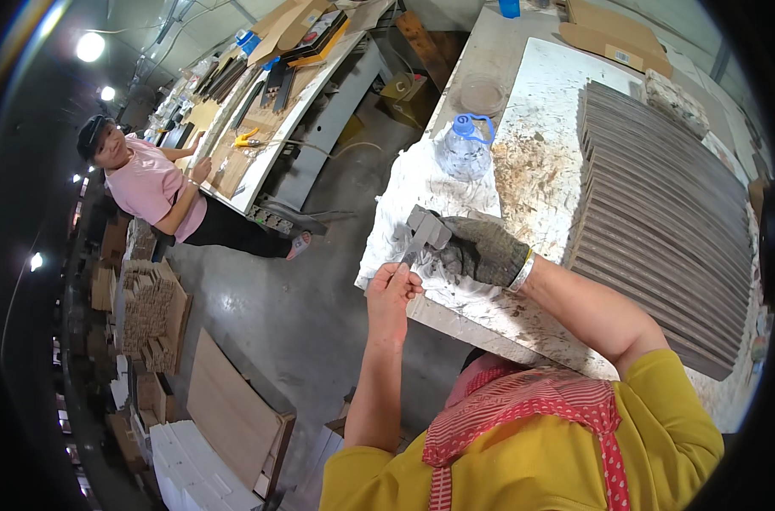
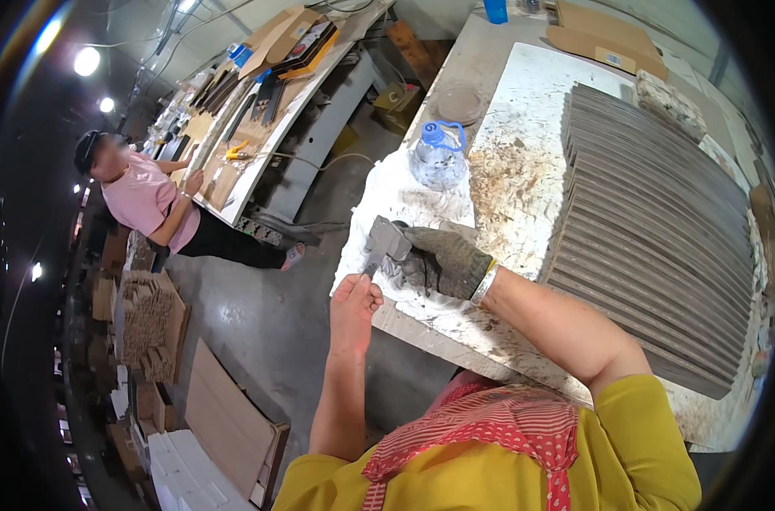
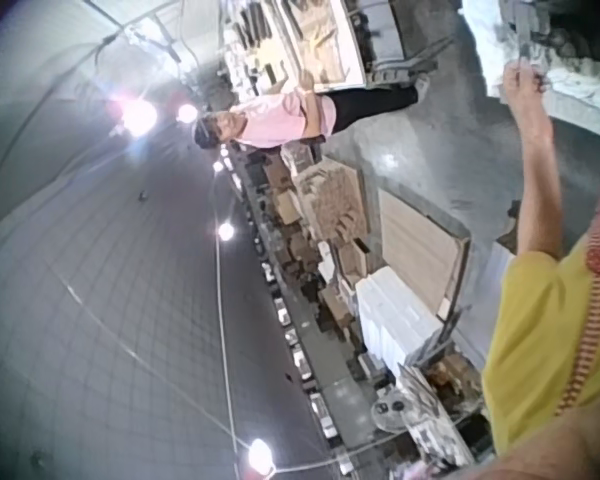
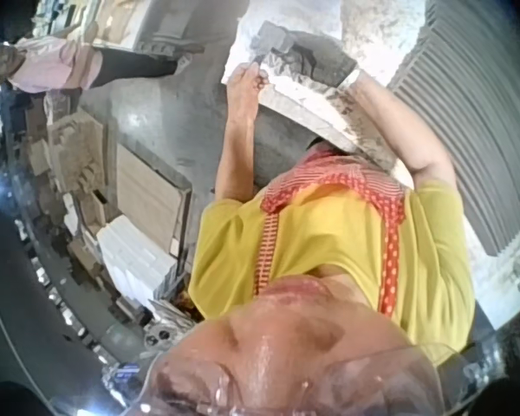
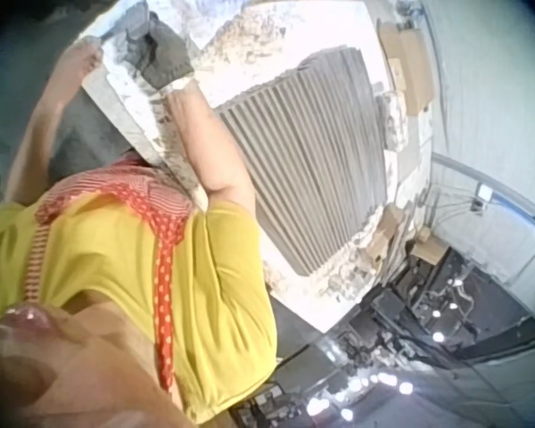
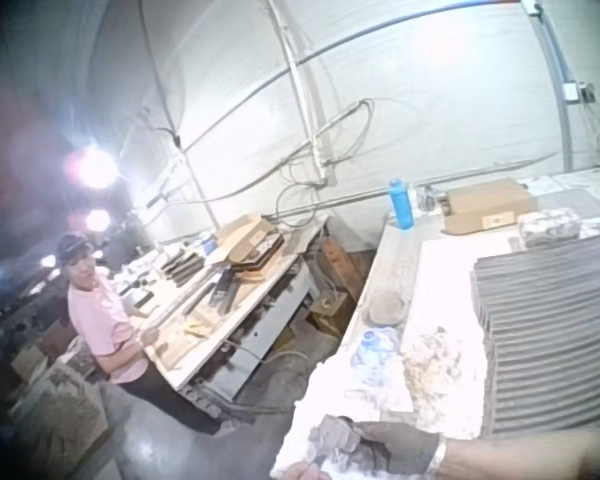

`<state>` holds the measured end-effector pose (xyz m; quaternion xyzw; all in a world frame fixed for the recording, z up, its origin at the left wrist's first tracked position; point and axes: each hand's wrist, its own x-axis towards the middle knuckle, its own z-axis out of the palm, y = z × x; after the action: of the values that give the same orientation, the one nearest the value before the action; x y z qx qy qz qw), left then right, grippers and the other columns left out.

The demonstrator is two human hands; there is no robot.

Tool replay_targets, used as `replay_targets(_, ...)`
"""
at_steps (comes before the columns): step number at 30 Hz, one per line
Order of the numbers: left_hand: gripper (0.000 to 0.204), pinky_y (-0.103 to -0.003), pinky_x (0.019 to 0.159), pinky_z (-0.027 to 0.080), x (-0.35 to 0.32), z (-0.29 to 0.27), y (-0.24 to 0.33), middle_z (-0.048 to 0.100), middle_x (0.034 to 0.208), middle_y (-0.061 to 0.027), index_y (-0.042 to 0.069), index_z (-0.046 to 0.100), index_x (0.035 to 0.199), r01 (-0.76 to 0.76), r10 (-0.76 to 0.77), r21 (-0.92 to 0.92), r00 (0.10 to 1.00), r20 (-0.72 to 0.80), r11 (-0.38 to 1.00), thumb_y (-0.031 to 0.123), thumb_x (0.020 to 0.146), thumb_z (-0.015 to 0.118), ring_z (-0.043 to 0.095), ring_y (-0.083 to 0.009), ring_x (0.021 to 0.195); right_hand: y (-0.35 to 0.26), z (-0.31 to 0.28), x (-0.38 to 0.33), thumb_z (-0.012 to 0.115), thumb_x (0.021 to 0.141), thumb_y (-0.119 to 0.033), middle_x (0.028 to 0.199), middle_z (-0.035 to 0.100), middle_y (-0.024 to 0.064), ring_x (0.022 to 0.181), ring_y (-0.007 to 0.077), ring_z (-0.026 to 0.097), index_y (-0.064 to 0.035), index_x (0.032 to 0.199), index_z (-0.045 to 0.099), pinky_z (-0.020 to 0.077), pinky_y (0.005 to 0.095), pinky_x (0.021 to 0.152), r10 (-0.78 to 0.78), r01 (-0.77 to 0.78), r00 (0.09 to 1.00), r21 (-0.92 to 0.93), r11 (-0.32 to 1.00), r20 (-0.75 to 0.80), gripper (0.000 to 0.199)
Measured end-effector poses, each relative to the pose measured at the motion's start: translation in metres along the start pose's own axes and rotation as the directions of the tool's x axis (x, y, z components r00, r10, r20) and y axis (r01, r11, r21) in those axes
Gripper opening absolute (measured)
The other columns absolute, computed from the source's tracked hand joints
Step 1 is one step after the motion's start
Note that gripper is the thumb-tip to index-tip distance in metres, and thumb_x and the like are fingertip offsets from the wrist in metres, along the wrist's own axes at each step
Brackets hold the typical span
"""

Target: The person wipes a corrugated wood panel with a cloth and then uses a small sanding block to sand the edges and surfaces of the panel.

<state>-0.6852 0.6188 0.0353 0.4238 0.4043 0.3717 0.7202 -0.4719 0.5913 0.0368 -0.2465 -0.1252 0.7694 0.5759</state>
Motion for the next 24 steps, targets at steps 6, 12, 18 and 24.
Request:
replay_targets(6,0.013,-0.025,0.068,0.042,0.005,0.002,-0.006,0.065,0.078,-0.0039,0.006,0.06,0.098,-0.008,0.008,0.024,1.0,-0.001,1.0,0.018,0.102,0.061,0.059,-0.0117,0.072,0.002,-0.005,-0.001,0.056,0.104,-0.023,0.087,0.069,0.0047,0.069,0.0148,0.067,-0.0039,0.109,0.065,0.057,0.0286,0.059,-0.029,0.028,0.998,-0.018,0.999,-0.063,0.022)
replay_targets(12,0.011,-0.025,0.068,0.041,0.005,0.01,-0.009,0.065,0.078,-0.0035,0.007,0.059,0.096,0.001,-0.001,0.031,1.0,-0.019,1.0,0.017,0.102,0.06,0.058,-0.0114,0.072,0.003,-0.005,0.004,0.056,0.103,-0.022,0.082,0.068,0.0068,0.064,0.0165,0.066,-0.0025,0.103,0.064,0.0562,0.0294,0.057,-0.033,0.034,0.997,0.004,0.999,-0.071,0.022)
replay_targets(18,0.012,-0.025,0.068,0.041,0.015,0.008,-0.016,0.064,0.078,-0.0034,0.008,0.058,0.095,-0.02,0.023,0.081,0.999,-0.029,0.996,0.017,0.102,0.06,0.059,-0.0114,0.072,0.006,-0.011,0.006,0.056,0.102,-0.022,0.079,0.067,0.0078,0.062,0.0177,0.065,-0.0023,0.099,0.063,0.0555,0.0294,0.056,-0.019,0.016,0.986,-0.019,1.0,-0.168,0.021)
replay_targets(24,0.011,-0.024,0.064,0.042,0.042,-0.009,-0.036,0.066,0.079,-0.004,0.007,0.058,0.096,-0.019,0.022,0.034,0.995,-0.093,0.999,0.016,0.101,0.062,0.061,-0.0111,0.07,0.012,-0.014,0.007,0.054,0.103,-0.023,0.075,0.064,0.0073,0.06,0.0174,0.062,-0.0033,0.096,0.062,0.0544,0.031,0.056,0.03,-0.031,0.974,-0.004,0.999,-0.223,0.022)
